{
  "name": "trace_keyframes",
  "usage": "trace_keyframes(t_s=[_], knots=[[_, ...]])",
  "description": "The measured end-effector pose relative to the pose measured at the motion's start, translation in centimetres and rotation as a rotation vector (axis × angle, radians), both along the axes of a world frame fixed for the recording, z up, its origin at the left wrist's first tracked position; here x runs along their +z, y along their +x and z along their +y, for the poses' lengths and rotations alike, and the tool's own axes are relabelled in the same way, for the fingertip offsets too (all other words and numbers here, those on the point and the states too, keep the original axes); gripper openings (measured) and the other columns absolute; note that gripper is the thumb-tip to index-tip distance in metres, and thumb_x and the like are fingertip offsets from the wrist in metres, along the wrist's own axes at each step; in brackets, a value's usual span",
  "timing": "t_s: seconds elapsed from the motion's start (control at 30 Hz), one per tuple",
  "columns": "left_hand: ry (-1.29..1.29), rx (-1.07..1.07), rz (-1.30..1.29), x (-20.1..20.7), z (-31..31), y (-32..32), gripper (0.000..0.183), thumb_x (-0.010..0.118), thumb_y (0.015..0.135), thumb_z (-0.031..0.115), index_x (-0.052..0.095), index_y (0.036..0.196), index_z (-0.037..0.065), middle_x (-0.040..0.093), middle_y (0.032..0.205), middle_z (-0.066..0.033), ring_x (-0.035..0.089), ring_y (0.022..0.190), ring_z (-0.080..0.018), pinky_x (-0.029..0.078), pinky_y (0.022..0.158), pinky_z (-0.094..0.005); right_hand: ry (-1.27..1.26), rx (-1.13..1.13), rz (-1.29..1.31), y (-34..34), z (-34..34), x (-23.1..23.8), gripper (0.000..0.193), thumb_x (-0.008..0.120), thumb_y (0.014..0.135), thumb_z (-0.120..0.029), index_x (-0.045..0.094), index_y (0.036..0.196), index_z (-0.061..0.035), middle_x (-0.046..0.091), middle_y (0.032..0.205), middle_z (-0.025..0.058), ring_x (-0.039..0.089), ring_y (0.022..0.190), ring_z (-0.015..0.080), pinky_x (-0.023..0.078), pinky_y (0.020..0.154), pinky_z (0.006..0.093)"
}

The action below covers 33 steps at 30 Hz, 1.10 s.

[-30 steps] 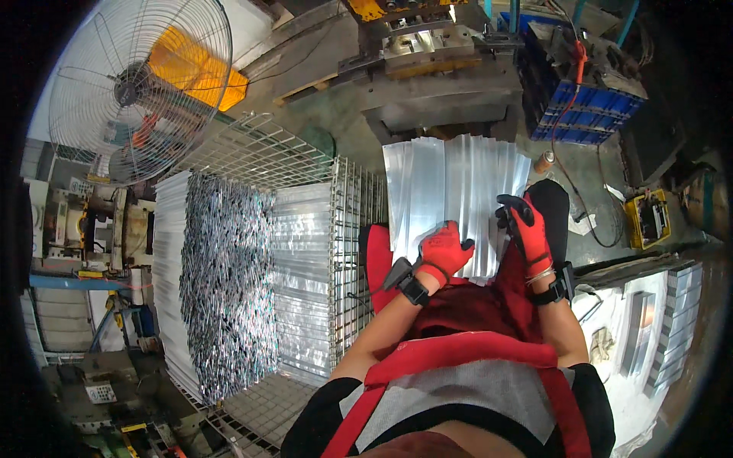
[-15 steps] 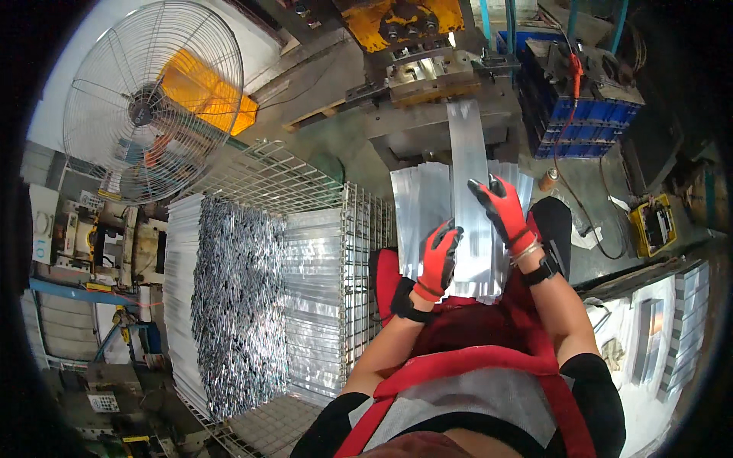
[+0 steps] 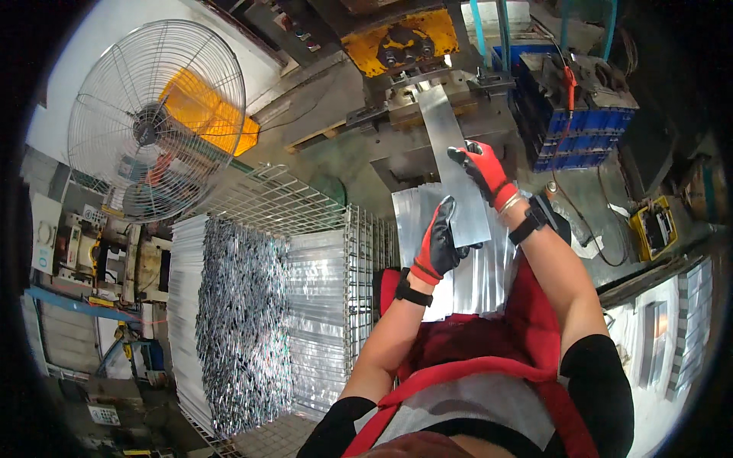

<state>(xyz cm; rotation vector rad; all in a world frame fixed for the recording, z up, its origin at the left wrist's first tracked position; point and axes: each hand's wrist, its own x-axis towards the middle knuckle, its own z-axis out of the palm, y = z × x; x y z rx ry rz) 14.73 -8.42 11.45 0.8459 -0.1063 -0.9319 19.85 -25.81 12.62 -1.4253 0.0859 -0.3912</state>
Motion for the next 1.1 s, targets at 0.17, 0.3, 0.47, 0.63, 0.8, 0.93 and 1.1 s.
trace_keyframes(t_s=[0.17, 0.3, 0.47, 0.63, 0.8, 0.93, 1.1], knots=[[-0.132, -0.153, 0.121, 0.9, -0.6, 2.3, 0.044, 0.043, 0.094, 0.045, 0.052, 0.118, 0.009, 0.066, 0.092, -0.012, 0.065, 0.06, -0.0207, 0.047, 0.043, -0.0238, 0.143, 0.034, 0.073, 3.7, -0.7, -1.7, 0.019, 0.066, 0.083, -0.024, 0.057, 0.07, -0.0118, 0.045, 0.065, -0.0102, 0.037, 0.059, 0.0024, 0.03, 0.051, 0.0223], [-0.016, 0.002, -0.096, 1.5, -0.8, 2.6, 0.042, 0.042, 0.095, 0.044, 0.053, 0.111, 0.006, 0.064, 0.088, -0.0119, 0.065, 0.061, -0.0202, 0.049, 0.044, -0.0251, 0.28, 0.098, 0.011, 4.3, 0.1, -2.2, 0.016, 0.064, 0.083, -0.023, 0.063, 0.078, -0.0084, 0.056, 0.071, -0.0063, 0.049, 0.062, 0.0047, 0.04, 0.057, 0.0227], [0.036, -0.023, -0.107, 1.8, -0.8, 2.6, 0.039, 0.041, 0.096, 0.042, 0.053, 0.108, 0.007, 0.064, 0.088, -0.0124, 0.065, 0.061, -0.0206, 0.049, 0.044, -0.0252, 0.267, 0.079, -0.094, 4.4, -0.2, -2.6, 0.018, 0.062, 0.083, -0.02, 0.067, 0.089, -0.0038, 0.064, 0.082, -0.001, 0.058, 0.072, 0.0087, 0.047, 0.066, 0.0254], [-0.035, 0.019, -0.009, 1.7, -1.0, 2.4, 0.037, 0.041, 0.096, 0.041, 0.053, 0.109, 0.008, 0.064, 0.088, -0.0124, 0.066, 0.062, -0.022, 0.05, 0.044, -0.0256, 0.31, 0.127, 0.024, 4.7, -0.8, -2.8, 0.02, 0.06, 0.084, -0.019, 0.067, 0.092, -0.0027, 0.066, 0.086, 0.0009, 0.059, 0.079, 0.0105, 0.047, 0.073, 0.0266], [-0.014, 0.002, -0.034, 1.7, -1.2, 2.4, 0.037, 0.042, 0.095, 0.041, 0.052, 0.11, 0.008, 0.064, 0.088, -0.0122, 0.066, 0.062, -0.0229, 0.051, 0.045, -0.0261, 0.246, 0.113, 0.002, 5.0, -1.6, -4.0, 0.023, 0.059, 0.087, -0.02, 0.066, 0.097, -0.0004, 0.067, 0.091, 0.003, 0.061, 0.085, 0.0126, 0.048, 0.08, 0.0274], [0.005, -0.034, -0.037, 0.6, -0.7, 3.0, 0.037, 0.045, 0.094, 0.041, 0.052, 0.11, 0.008, 0.064, 0.087, -0.0124, 0.066, 0.062, -0.0232, 0.052, 0.046, -0.0269, 0.253, 0.076, 0.0, 4.8, -0.4, -3.3, 0.021, 0.058, 0.084, -0.02, 0.068, 0.092, -0.0038, 0.066, 0.086, 0.0005, 0.059, 0.078, 0.0097, 0.046, 0.071, 0.0258], [0.052, 0.05, 0.037, 0.6, -0.9, 2.5, 0.038, 0.046, 0.094, 0.043, 0.053, 0.11, 0.009, 0.064, 0.087, -0.0126, 0.066, 0.063, -0.0231, 0.052, 0.046, -0.0274, 0.039, 0.03, 0.102, 4.5, -0.5, -2.6, 0.023, 0.058, 0.084, -0.021, 0.068, 0.094, -0.0034, 0.067, 0.089, 0.0016, 0.059, 0.079, 0.0113, 0.046, 0.073, 0.0265]])
